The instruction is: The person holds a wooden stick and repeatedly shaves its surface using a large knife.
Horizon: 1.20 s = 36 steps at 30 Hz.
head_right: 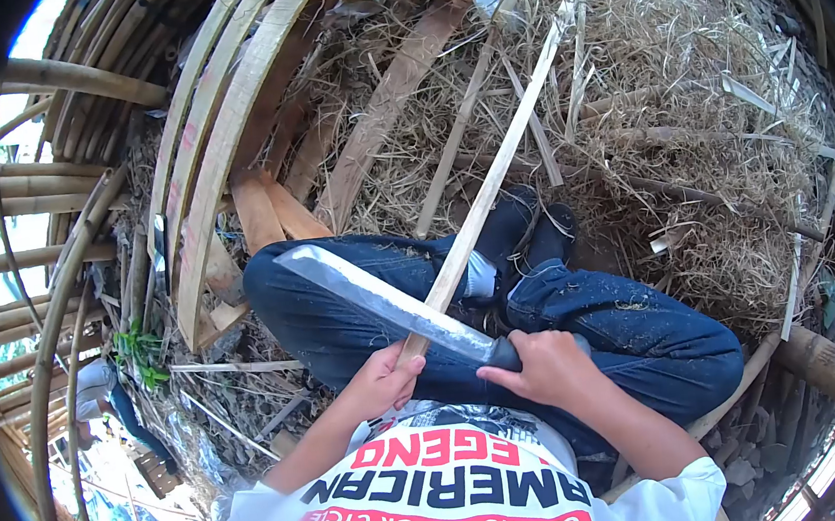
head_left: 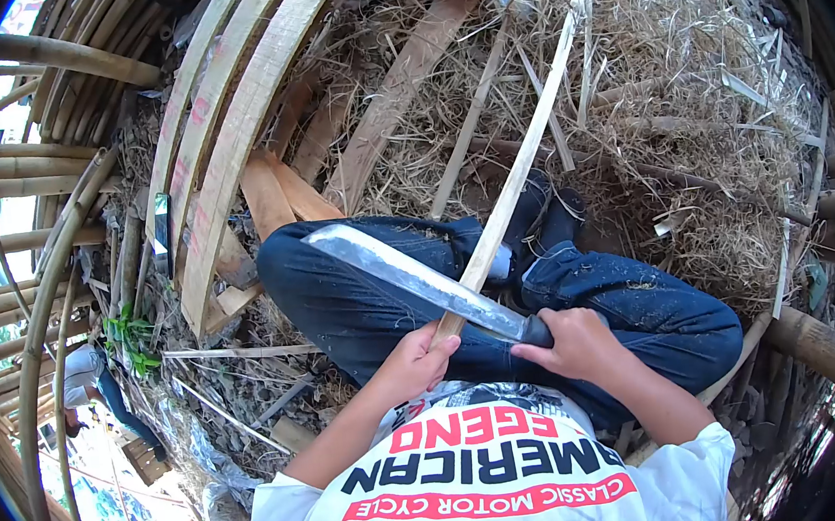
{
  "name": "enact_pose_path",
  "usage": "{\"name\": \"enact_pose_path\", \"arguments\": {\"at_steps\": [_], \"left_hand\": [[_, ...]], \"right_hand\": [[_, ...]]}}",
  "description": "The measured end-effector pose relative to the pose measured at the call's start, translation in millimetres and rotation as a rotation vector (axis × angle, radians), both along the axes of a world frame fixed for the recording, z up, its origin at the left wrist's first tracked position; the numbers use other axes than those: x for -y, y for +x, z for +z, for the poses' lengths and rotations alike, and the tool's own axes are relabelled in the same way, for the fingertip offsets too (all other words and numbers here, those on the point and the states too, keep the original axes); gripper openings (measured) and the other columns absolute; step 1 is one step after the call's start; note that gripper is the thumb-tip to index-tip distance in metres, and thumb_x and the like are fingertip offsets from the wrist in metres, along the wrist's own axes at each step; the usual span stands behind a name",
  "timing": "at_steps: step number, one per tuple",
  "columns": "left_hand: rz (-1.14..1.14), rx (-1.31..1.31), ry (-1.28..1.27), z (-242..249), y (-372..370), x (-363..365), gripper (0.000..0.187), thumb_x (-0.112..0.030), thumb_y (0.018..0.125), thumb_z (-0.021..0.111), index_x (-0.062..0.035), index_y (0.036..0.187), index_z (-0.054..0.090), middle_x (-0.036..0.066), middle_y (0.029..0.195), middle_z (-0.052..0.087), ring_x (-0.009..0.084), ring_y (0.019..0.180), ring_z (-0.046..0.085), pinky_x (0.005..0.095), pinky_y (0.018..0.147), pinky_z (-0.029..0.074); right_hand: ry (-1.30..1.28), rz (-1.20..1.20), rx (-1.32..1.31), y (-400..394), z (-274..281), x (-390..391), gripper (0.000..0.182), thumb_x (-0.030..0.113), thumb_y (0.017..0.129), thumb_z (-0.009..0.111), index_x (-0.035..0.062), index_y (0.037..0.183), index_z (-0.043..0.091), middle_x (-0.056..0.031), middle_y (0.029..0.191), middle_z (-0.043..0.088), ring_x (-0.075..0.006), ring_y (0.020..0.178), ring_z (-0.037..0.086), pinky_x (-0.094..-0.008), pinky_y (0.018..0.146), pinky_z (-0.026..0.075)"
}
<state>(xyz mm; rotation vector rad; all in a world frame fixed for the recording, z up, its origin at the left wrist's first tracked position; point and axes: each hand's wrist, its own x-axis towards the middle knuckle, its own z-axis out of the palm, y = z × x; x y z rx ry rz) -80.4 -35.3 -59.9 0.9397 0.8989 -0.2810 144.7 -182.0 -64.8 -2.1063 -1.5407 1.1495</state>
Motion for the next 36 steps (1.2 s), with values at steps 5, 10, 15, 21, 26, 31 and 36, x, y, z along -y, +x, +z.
{"name": "enact_pose_path", "arguments": {"at_steps": [5,10,15,21,26,31,36], "left_hand": [[0.042,0.035,-0.044,2,-2,5,0.018,-0.020,0.103,0.048,-0.0020,0.105,0.049,-0.003,0.055,0.043,0.0062,0.042,0.040,0.0236,0.042,0.034],[0.019,0.002,-0.020,3,-4,3,0.020,-0.020,0.103,0.047,-0.0012,0.108,0.049,-0.003,0.055,0.042,0.0054,0.043,0.039,0.0229,0.043,0.034],[0.042,-0.017,0.004,2,-2,7,0.021,-0.020,0.102,0.049,-0.0009,0.109,0.051,-0.005,0.056,0.042,0.0045,0.042,0.038,0.0233,0.041,0.033],[0.042,0.028,-0.021,5,-3,8,0.020,-0.020,0.102,0.049,-0.0013,0.107,0.052,-0.004,0.056,0.043,0.0045,0.043,0.039,0.0233,0.042,0.033],[-0.007,-0.021,-0.022,5,0,3,0.015,-0.018,0.103,0.047,-0.0031,0.102,0.049,-0.004,0.056,0.042,0.0051,0.043,0.038,0.0229,0.042,0.033],[0.041,0.006,0.003,4,0,9,0.014,-0.018,0.103,0.048,-0.0036,0.103,0.049,-0.004,0.055,0.042,0.0051,0.042,0.039,0.0231,0.042,0.034],[-0.004,0.018,-0.051,1,-8,9,0.015,-0.019,0.103,0.048,-0.0032,0.104,0.049,-0.003,0.055,0.042,0.0048,0.042,0.039,0.0227,0.042,0.034]], "right_hand": [[-0.046,0.034,0.035,14,5,-3,0.062,0.061,0.080,0.067,-0.0012,0.075,0.064,-0.0211,0.062,0.063,-0.0381,0.061,0.066,-0.0452,0.060,0.054],[-0.107,0.024,-0.018,0,13,-3,0.055,0.052,0.076,0.073,-0.0015,0.078,0.065,-0.0230,0.066,0.063,-0.0406,0.065,0.065,-0.0461,0.063,0.053],[-0.105,0.008,0.012,8,7,-5,0.053,0.051,0.077,0.073,-0.0015,0.077,0.064,-0.0232,0.066,0.063,-0.0412,0.065,0.064,-0.0464,0.063,0.052],[-0.047,0.034,0.022,8,15,-3,0.061,0.060,0.079,0.067,-0.0009,0.075,0.063,-0.0211,0.066,0.065,-0.0393,0.064,0.066,-0.0451,0.062,0.054],[-0.058,-0.043,0.032,3,15,-4,0.061,0.061,0.079,0.067,0.0001,0.076,0.064,-0.0212,0.067,0.066,-0.0398,0.064,0.066,-0.0472,0.063,0.053],[-0.059,-0.023,0.091,12,8,-5,0.059,0.058,0.079,0.069,0.0000,0.076,0.063,-0.0231,0.066,0.064,-0.0403,0.063,0.065,-0.0464,0.061,0.053],[-0.026,0.006,0.070,7,17,0,0.059,0.059,0.078,0.069,-0.0002,0.075,0.062,-0.0227,0.065,0.064,-0.0398,0.063,0.065,-0.0465,0.061,0.053]]}}
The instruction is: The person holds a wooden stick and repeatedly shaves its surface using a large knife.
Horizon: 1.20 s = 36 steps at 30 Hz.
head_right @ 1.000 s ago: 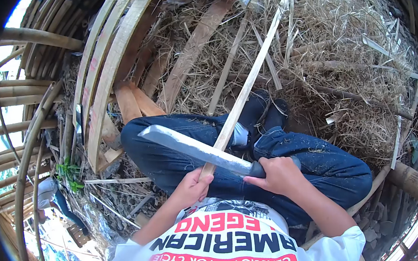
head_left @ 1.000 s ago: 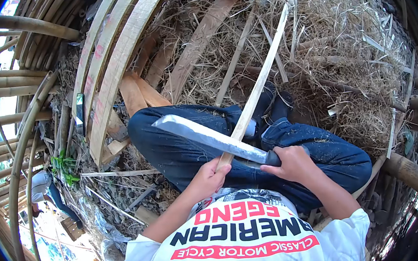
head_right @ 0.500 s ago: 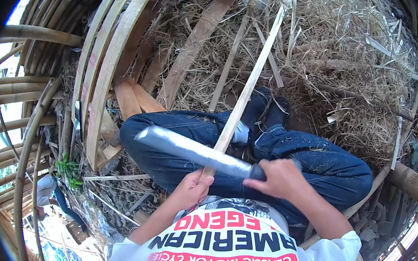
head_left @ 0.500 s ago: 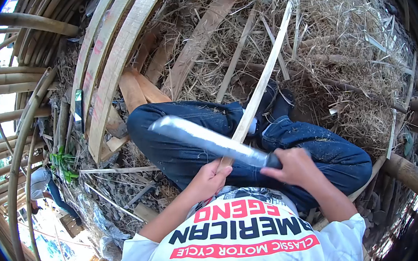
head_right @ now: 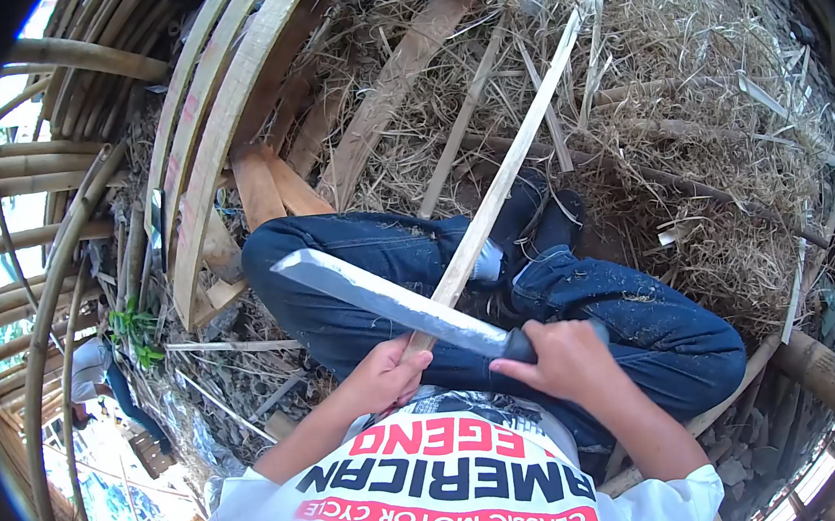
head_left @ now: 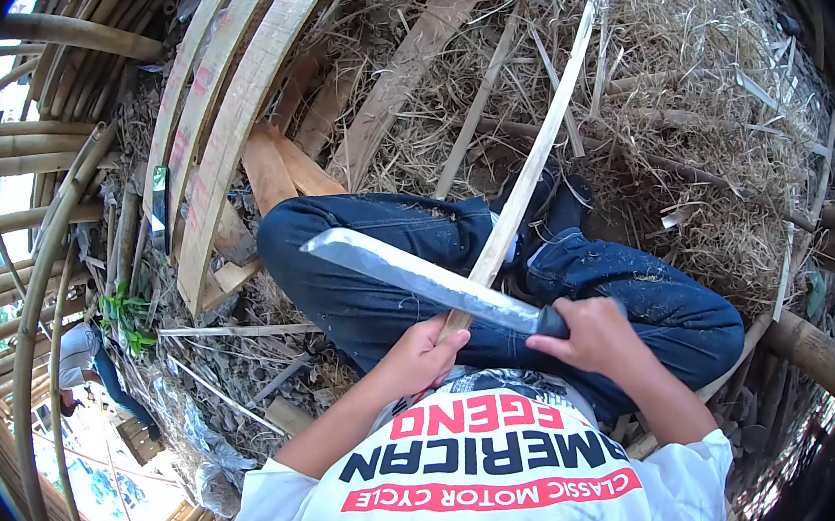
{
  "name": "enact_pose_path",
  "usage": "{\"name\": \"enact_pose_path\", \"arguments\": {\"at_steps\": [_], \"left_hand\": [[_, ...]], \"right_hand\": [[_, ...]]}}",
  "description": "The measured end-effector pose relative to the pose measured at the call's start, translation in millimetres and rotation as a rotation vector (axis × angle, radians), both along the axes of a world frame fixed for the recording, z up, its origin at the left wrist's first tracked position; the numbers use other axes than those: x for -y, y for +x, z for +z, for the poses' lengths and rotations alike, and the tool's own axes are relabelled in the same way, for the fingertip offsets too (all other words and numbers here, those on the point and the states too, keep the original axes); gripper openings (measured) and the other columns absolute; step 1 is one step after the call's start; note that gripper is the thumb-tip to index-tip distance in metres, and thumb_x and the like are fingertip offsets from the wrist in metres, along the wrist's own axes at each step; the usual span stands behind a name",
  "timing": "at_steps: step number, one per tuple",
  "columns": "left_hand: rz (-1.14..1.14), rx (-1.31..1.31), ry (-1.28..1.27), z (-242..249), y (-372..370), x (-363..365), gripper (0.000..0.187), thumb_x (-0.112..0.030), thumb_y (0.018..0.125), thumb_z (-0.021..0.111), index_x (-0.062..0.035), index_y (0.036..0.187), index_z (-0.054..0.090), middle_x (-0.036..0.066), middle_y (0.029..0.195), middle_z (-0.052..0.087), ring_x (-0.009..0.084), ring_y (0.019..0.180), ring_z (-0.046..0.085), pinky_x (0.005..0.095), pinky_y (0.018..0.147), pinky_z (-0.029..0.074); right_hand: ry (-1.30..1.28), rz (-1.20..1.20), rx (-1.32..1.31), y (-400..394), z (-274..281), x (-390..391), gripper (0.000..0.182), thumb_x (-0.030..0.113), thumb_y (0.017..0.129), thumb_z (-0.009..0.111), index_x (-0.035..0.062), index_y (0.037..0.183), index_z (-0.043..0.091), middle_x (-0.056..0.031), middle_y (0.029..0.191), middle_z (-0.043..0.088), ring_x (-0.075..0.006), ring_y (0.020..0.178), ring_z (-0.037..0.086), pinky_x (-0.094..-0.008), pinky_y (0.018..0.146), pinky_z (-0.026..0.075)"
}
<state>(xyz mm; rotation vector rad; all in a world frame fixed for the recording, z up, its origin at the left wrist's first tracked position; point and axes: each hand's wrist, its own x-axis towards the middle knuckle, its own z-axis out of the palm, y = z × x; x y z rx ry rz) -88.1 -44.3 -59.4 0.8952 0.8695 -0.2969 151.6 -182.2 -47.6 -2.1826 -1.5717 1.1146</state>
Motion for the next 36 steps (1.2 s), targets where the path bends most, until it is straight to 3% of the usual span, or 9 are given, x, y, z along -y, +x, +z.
{"name": "enact_pose_path", "arguments": {"at_steps": [5,9,12,17,23,27,33,34,36], "left_hand": [[-0.003,-0.024,0.056,2,6,-1,0.015,-0.018,0.103,0.047,-0.0037,0.104,0.048,-0.004,0.055,0.041,0.0049,0.042,0.039,0.0224,0.041,0.034],[0.010,-0.001,-0.017,0,-1,-1,0.015,-0.019,0.103,0.047,-0.0042,0.104,0.046,-0.005,0.054,0.040,0.0050,0.042,0.039,0.0221,0.041,0.033],[0.019,-0.021,-0.011,3,-1,1,0.015,-0.019,0.103,0.047,-0.0045,0.104,0.046,-0.005,0.054,0.039,0.0050,0.041,0.038,0.0221,0.041,0.033],[0.006,-0.004,-0.040,0,-3,0,0.016,-0.020,0.103,0.047,-0.0043,0.107,0.046,-0.005,0.054,0.039,0.0049,0.042,0.038,0.0218,0.041,0.033],[0.000,-0.025,0.029,4,1,0,0.016,-0.020,0.103,0.047,-0.0040,0.107,0.047,-0.005,0.054,0.040,0.0044,0.042,0.038,0.0223,0.040,0.032],[0.007,-0.009,-0.022,2,-3,0,0.017,-0.019,0.103,0.047,-0.0035,0.109,0.047,-0.005,0.055,0.040,0.0041,0.042,0.038,0.0222,0.040,0.032],[0.021,-0.030,0.031,2,-1,3,0.013,-0.018,0.103,0.048,-0.0045,0.103,0.047,-0.005,0.055,0.039,0.0041,0.042,0.037,0.0220,0.041,0.031],[0.018,-0.015,0.022,0,-4,4,0.014,-0.018,0.103,0.047,-0.0043,0.104,0.047,-0.005,0.056,0.039,0.0041,0.042,0.038,0.0220,0.041,0.031],[-0.001,0.007,0.013,-3,-6,2,0.014,-0.018,0.103,0.047,-0.0042,0.105,0.047,-0.005,0.056,0.039,0.0041,0.043,0.038,0.0219,0.041,0.031]], "right_hand": [[0.005,-0.093,0.049,3,-10,-6,0.060,0.060,0.079,0.068,-0.0003,0.074,0.063,-0.0223,0.065,0.064,-0.0396,0.064,0.066,-0.0467,0.062,0.053],[-0.049,0.026,-0.020,1,-5,-4,0.061,0.060,0.078,0.068,-0.0007,0.075,0.063,-0.0229,0.065,0.063,-0.0410,0.065,0.065,-0.0480,0.062,0.053],[-0.117,-0.220,-0.044,18,-19,-6,0.062,0.060,0.078,0.068,-0.0019,0.076,0.063,-0.0250,0.068,0.064,-0.0425,0.067,0.065,-0.0504,0.065,0.052],[-0.123,-0.013,-0.036,5,-12,2,0.062,0.062,0.077,0.068,-0.0003,0.076,0.064,-0.0246,0.066,0.064,-0.0439,0.068,0.065,-0.0508,0.065,0.052],[-0.083,-0.336,-0.199,14,-27,-3,0.058,0.056,0.079,0.070,-0.0024,0.079,0.065,-0.0265,0.069,0.063,-0.0441,0.071,0.065,-0.0495,0.065,0.051],[-0.087,-0.111,-0.048,5,-20,5,0.061,0.059,0.076,0.071,-0.0019,0.079,0.065,-0.0261,0.068,0.063,-0.0438,0.071,0.065,-0.0497,0.065,0.052],[-0.065,-0.428,-0.211,16,-31,-3,0.058,0.053,0.079,0.072,-0.0041,0.081,0.065,-0.0267,0.068,0.062,-0.0442,0.070,0.064,-0.0475,0.064,0.051],[-0.062,-0.426,-0.213,12,-28,-2,0.058,0.053,0.079,0.072,-0.0041,0.081,0.065,-0.0267,0.068,0.062,-0.0442,0.070,0.064,-0.0475,0.064,0.051],[-0.107,-0.089,-0.049,10,-22,1,0.060,0.056,0.080,0.069,-0.0039,0.081,0.065,-0.0262,0.069,0.063,-0.0438,0.071,0.064,-0.0485,0.066,0.051]]}}
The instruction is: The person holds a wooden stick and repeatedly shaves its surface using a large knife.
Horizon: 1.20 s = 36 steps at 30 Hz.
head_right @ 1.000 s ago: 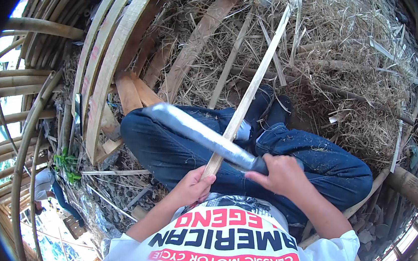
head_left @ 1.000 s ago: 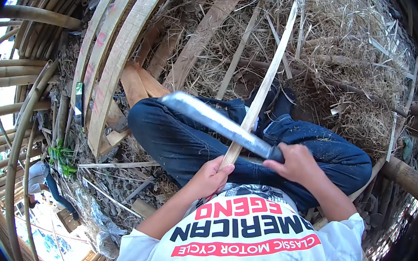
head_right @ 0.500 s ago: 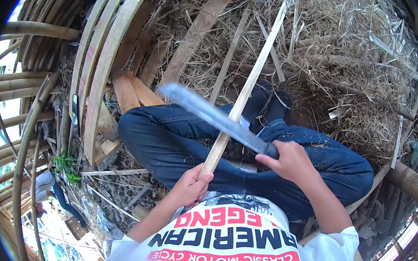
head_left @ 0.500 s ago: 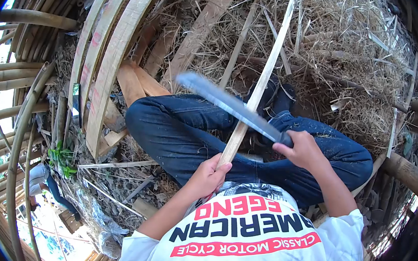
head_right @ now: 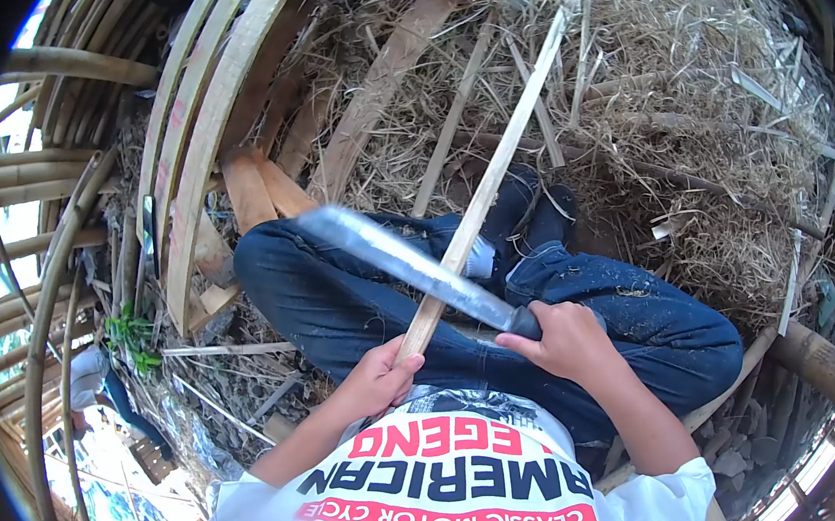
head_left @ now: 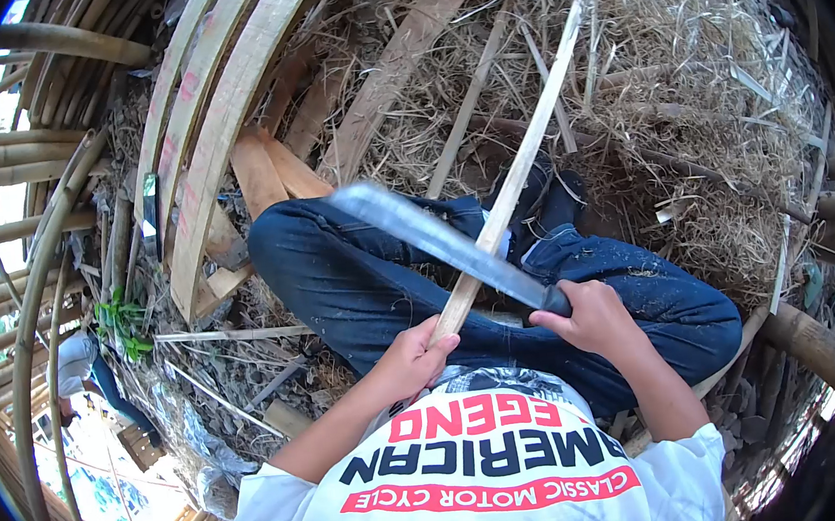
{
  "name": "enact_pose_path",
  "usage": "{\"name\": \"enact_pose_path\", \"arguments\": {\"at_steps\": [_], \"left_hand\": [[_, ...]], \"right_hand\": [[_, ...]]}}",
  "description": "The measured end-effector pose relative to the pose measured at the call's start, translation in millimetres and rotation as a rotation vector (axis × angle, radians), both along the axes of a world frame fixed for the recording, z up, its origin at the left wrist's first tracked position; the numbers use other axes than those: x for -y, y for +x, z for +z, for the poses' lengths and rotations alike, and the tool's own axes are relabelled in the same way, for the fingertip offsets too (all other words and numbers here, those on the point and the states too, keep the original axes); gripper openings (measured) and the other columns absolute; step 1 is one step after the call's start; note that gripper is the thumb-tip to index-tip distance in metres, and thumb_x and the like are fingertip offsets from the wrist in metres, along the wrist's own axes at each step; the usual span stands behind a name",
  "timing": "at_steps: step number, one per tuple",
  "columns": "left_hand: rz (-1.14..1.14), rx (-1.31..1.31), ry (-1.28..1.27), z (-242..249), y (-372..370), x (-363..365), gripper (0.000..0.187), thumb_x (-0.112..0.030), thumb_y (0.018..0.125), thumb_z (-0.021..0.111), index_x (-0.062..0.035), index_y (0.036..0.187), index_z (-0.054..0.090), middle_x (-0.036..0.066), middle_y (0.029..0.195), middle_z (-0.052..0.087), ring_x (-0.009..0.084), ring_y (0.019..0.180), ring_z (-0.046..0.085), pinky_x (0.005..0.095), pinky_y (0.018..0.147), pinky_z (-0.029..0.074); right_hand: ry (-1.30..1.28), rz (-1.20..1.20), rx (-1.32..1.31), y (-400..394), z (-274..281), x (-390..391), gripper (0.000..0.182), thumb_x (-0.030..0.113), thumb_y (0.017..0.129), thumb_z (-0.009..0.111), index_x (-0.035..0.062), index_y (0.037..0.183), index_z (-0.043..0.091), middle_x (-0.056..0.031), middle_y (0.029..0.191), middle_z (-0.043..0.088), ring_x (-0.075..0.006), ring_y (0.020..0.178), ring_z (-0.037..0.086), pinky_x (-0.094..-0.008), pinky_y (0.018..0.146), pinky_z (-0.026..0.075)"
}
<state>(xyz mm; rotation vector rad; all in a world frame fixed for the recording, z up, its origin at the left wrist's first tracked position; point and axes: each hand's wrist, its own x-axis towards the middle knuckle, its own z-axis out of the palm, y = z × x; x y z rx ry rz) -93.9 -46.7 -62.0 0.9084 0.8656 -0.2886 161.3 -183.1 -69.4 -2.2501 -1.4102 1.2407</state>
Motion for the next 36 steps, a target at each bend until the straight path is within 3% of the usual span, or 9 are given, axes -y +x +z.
{"name": "enact_pose_path", "arguments": {"at_steps": [7,11,15,17,19,21,27,32,36], "left_hand": [[-0.006,-0.075,0.178,-4,1,-7,0.014,-0.018,0.103,0.048,-0.0042,0.105,0.047,-0.005,0.056,0.040,0.0043,0.042,0.039,0.0217,0.041,0.034],[0.005,-0.027,-0.015,6,-7,-10,0.015,-0.018,0.103,0.047,-0.0037,0.107,0.048,-0.005,0.055,0.040,0.0039,0.042,0.039,0.0218,0.040,0.034],[0.014,-0.049,-0.003,4,-4,-7,0.014,-0.019,0.103,0.049,-0.0050,0.102,0.046,-0.005,0.054,0.040,0.0042,0.042,0.039,0.0218,0.040,0.034],[0.030,-0.020,-0.052,4,-4,-10,0.014,-0.019,0.103,0.048,-0.0059,0.098,0.045,-0.004,0.054,0.040,0.0046,0.041,0.039,0.0219,0.040,0.034],[0.033,-0.016,-0.060,4,-8,-12,0.014,-0.018,0.103,0.048,-0.0058,0.098,0.046,-0.004,0.054,0.040,0.0048,0.042,0.040,0.0218,0.040,0.035],[0.000,-0.051,0.050,-4,-10,-11,0.014,-0.019,0.103,0.048,-0.0054,0.099,0.047,-0.004,0.055,0.041,0.0049,0.042,0.040,0.0219,0.041,0.036],[0.026,0.004,0.026,-3,-3,-19,0.015,-0.021,0.103,0.048,-0.0067,0.097,0.047,-0.004,0.055,0.043,0.0060,0.044,0.042,0.0236,0.043,0.037],[0.004,0.085,-0.070,-11,-13,-33,0.020,-0.022,0.103,0.047,-0.0068,0.091,0.049,-0.004,0.055,0.042,0.0069,0.045,0.044,0.0240,0.044,0.038],[-0.104,0.076,0.087,1,-5,-50,0.029,-0.028,0.102,0.051,-0.0066,0.083,0.053,-0.002,0.059,0.048,0.0079,0.051,0.047,0.0248,0.050,0.041]], "right_hand": [[0.061,-0.275,-0.194,-10,-15,-26,0.057,0.055,0.080,0.069,-0.0020,0.078,0.066,-0.0262,0.070,0.063,-0.0441,0.073,0.064,-0.0485,0.067,0.051],[0.056,-0.135,-0.128,0,-7,-28,0.054,0.051,0.079,0.072,-0.0025,0.080,0.066,-0.0253,0.068,0.063,-0.0436,0.070,0.064,-0.0471,0.065,0.051],[0.128,-0.405,-0.166,12,-32,-38,0.051,0.048,0.081,0.071,-0.0028,0.082,0.067,-0.0267,0.069,0.063,-0.0435,0.069,0.064,-0.0457,0.062,0.050],[0.098,-0.351,-0.247,5,-17,-38,0.052,0.049,0.080,0.071,-0.0029,0.084,0.068,-0.0270,0.071,0.063,-0.0435,0.071,0.065,-0.0468,0.064,0.051],[0.021,-0.133,-0.119,-1,-14,-36,0.056,0.053,0.078,0.071,-0.0018,0.086,0.069,-0.0253,0.075,0.066,-0.0425,0.077,0.066,-0.0477,0.070,0.052],[0.045,-0.109,-0.091,0,-18,-40,0.055,0.053,0.079,0.070,-0.0012,0.087,0.070,-0.0253,0.075,0.066,-0.0421,0.076,0.066,-0.0471,0.070,0.051],[0.230,-0.484,-0.251,6,-53,-47,0.048,0.044,0.081,0.072,-0.0028,0.089,0.069,-0.0242,0.073,0.065,-0.0398,0.071,0.066,-0.0427,0.064,0.050],[0.320,-0.452,-0.280,-1,-45,-53,0.046,0.038,0.070,0.083,-0.0029,0.083,0.067,-0.0154,0.070,0.067,-0.0214,0.063,0.063,-0.0358,0.064,0.051],[0.383,-0.508,-0.377,-16,-38,-61,0.039,0.034,0.072,0.083,-0.0010,0.083,0.068,-0.0078,0.067,0.065,-0.0108,0.064,0.057,-0.0313,0.062,0.049]]}}
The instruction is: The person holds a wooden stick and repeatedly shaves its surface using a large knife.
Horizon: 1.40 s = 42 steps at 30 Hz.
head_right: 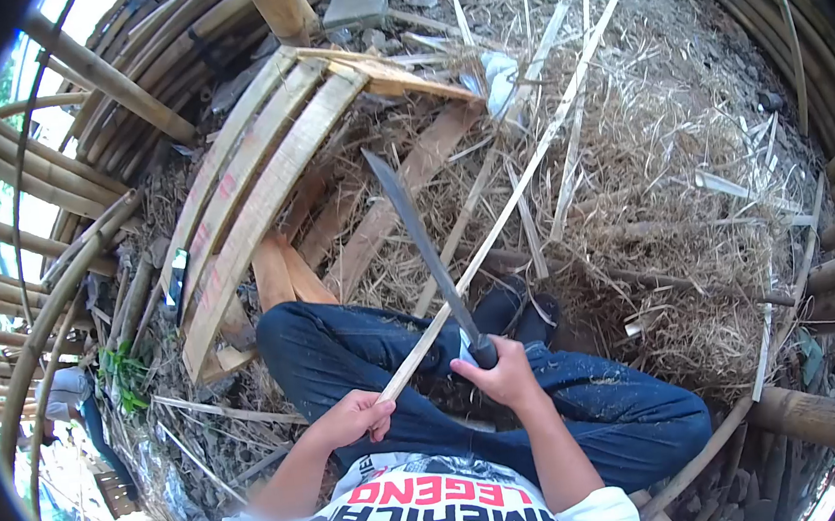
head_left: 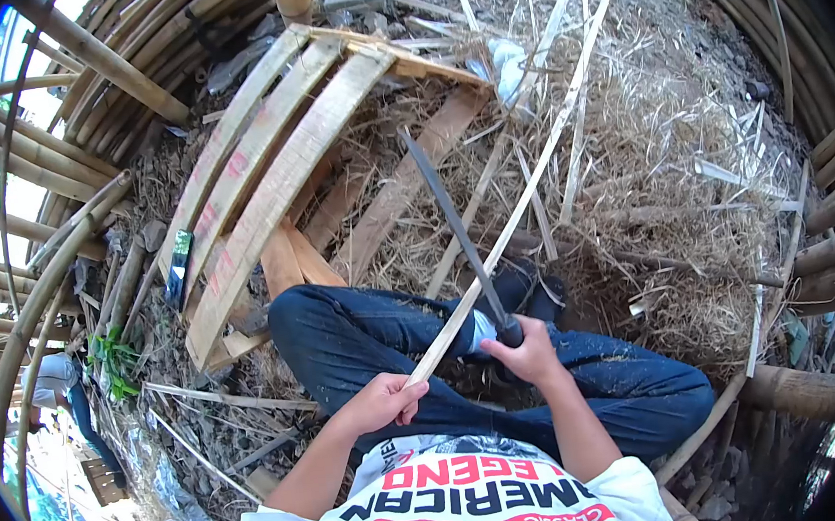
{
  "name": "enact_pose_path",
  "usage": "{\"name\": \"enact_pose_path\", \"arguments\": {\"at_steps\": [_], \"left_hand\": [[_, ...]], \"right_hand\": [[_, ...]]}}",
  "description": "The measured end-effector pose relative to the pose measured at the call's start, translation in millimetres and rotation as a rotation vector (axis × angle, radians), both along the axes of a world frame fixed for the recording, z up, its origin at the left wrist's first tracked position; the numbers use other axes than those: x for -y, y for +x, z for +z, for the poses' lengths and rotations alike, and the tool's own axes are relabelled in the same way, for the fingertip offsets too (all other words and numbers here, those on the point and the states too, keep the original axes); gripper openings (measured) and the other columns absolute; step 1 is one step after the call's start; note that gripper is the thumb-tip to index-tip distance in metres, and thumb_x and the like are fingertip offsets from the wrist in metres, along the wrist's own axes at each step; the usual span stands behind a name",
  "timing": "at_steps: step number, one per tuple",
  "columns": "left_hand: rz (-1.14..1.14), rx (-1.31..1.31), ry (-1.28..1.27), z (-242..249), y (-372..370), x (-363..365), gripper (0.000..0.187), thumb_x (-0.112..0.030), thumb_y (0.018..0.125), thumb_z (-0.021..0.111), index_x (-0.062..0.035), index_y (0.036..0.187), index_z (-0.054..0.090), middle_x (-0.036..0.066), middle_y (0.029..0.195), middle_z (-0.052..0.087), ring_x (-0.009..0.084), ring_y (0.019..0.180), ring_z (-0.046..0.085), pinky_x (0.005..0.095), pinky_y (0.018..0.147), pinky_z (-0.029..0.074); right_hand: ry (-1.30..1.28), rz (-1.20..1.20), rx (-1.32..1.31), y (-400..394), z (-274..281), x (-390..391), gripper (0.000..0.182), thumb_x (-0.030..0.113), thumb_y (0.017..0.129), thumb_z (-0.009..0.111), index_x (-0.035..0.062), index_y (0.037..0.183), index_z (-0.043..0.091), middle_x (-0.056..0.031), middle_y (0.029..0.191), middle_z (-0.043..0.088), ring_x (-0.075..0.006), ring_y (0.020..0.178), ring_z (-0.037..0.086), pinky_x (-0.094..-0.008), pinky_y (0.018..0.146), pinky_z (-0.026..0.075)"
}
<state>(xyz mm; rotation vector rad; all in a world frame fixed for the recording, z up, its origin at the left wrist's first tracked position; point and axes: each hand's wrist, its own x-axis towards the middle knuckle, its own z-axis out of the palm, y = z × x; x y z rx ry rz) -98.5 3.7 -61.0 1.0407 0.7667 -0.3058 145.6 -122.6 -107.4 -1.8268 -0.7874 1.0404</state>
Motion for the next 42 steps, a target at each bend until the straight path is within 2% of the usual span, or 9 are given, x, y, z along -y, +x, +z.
{"name": "enact_pose_path", "arguments": {"at_steps": [3,4,8,23,27,29,33,38,42], "left_hand": [[-0.136,-0.160,0.290,12,13,-10,0.030,-0.033,0.099,0.056,-0.0062,0.087,0.059,-0.001,0.066,0.055,0.0069,0.056,0.048,0.0242,0.053,0.041],[-0.073,-0.175,0.441,14,16,-10,0.030,-0.034,0.098,0.058,-0.0057,0.087,0.059,0.000,0.067,0.056,0.0069,0.058,0.049,0.0243,0.053,0.041],[-0.033,-0.214,0.737,30,27,-16,0.029,-0.034,0.094,0.063,-0.0047,0.092,0.060,0.000,0.068,0.055,0.0066,0.062,0.051,0.0248,0.054,0.042],[-0.009,-0.150,0.647,34,26,-18,0.026,-0.028,0.097,0.059,-0.0060,0.084,0.056,-0.004,0.060,0.048,0.0061,0.048,0.046,0.0250,0.045,0.037],[-0.005,-0.027,0.656,21,23,-12,0.026,-0.027,0.099,0.057,-0.0063,0.084,0.055,-0.005,0.062,0.047,0.0057,0.048,0.047,0.0236,0.044,0.037],[0.081,-0.102,0.204,33,28,-14,0.025,-0.027,0.100,0.055,-0.0060,0.086,0.053,-0.006,0.063,0.046,0.0050,0.048,0.046,0.0223,0.044,0.036],[0.059,-0.075,0.244,28,25,-14,0.025,-0.026,0.100,0.055,-0.0057,0.087,0.052,-0.006,0.064,0.045,0.0039,0.048,0.047,0.0210,0.043,0.036],[0.031,-0.129,0.349,30,27,-9,0.024,-0.025,0.100,0.055,-0.0057,0.086,0.051,-0.006,0.064,0.045,0.0034,0.048,0.048,0.0208,0.043,0.038],[0.076,-0.111,0.337,30,29,-2,0.026,-0.026,0.098,0.057,-0.0056,0.083,0.052,-0.005,0.063,0.047,0.0043,0.048,0.049,0.0222,0.044,0.039]], "right_hand": [[-0.043,0.045,0.035,-4,-3,-6,0.040,0.036,0.077,0.080,-0.0019,0.083,0.067,-0.0107,0.065,0.066,-0.0154,0.060,0.061,-0.0329,0.062,0.050],[-0.005,0.040,0.016,-4,5,-10,0.043,0.040,0.079,0.077,-0.0019,0.083,0.066,-0.0171,0.067,0.066,-0.0270,0.063,0.067,-0.0379,0.063,0.051],[-0.137,0.082,0.287,17,6,-14,0.049,0.048,0.079,0.074,0.0001,0.085,0.066,-0.0226,0.070,0.066,-0.0423,0.072,0.066,-0.0454,0.064,0.051],[-0.161,0.069,0.424,25,-8,-3,0.052,0.052,0.083,0.068,0.0004,0.079,0.061,-0.0252,0.068,0.063,-0.0452,0.071,0.064,-0.0510,0.064,0.050],[-0.059,-0.138,0.225,39,-19,-11,0.046,0.045,0.079,0.075,0.0011,0.079,0.063,-0.0217,0.070,0.066,-0.0420,0.073,0.065,-0.0472,0.063,0.051],[-0.061,-0.114,0.238,29,-1,-10,0.047,0.046,0.078,0.076,0.0015,0.078,0.063,-0.0215,0.070,0.066,-0.0417,0.073,0.066,-0.0468,0.064,0.052],[-0.110,0.082,0.425,17,-1,-2,0.048,0.050,0.073,0.077,0.0032,0.077,0.066,-0.0212,0.069,0.066,-0.0410,0.072,0.067,-0.0464,0.066,0.054],[-0.168,-0.069,0.287,39,-8,-10,0.023,0.023,0.071,0.070,0.0013,0.077,0.067,-0.0228,0.072,0.065,-0.0410,0.075,0.066,-0.0466,0.068,0.053],[-0.166,0.052,0.269,37,13,0,0.020,0.022,0.070,0.068,0.0035,0.078,0.069,-0.0228,0.075,0.066,-0.0409,0.079,0.066,-0.0467,0.072,0.053]]}}
